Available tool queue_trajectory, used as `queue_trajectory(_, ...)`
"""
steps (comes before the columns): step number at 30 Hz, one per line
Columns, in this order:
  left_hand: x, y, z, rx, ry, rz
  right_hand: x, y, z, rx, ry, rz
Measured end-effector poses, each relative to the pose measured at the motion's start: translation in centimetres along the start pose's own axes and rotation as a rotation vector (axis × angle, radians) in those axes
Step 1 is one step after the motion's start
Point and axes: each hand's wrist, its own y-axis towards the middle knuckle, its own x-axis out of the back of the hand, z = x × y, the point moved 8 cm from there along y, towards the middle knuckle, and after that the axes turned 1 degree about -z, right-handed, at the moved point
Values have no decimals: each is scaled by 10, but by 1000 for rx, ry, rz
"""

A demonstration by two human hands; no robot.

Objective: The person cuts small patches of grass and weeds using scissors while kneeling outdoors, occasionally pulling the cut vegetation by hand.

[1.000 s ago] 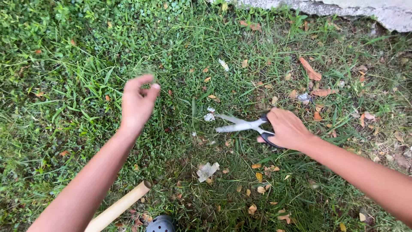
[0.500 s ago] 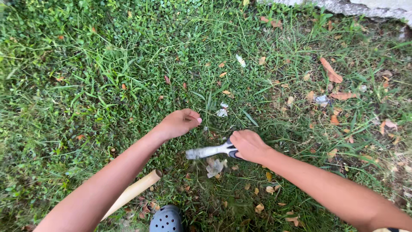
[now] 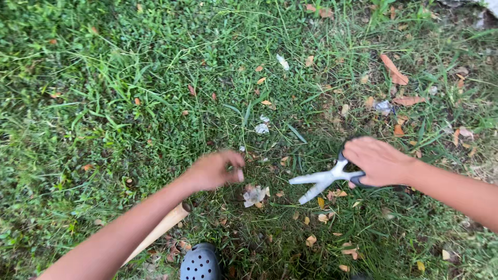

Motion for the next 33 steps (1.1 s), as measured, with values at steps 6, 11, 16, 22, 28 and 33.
queue_trajectory(6,-118,-59,-20,140,260,765,-88,-43,24,-16,-88,285)
queue_trajectory(11,-66,-36,-5,258,379,661,-118,-43,25,-42,-46,163)
queue_trajectory(16,54,-6,6,348,458,136,-46,-70,-58,-734,263,-137)
queue_trajectory(22,105,-13,4,350,439,-175,29,-105,-131,-656,17,-248)
queue_trajectory(28,121,-13,-36,390,533,-20,10,-126,-186,-959,113,-90)
queue_trajectory(33,128,-15,-92,342,616,32,3,-40,-184,-979,185,-11)
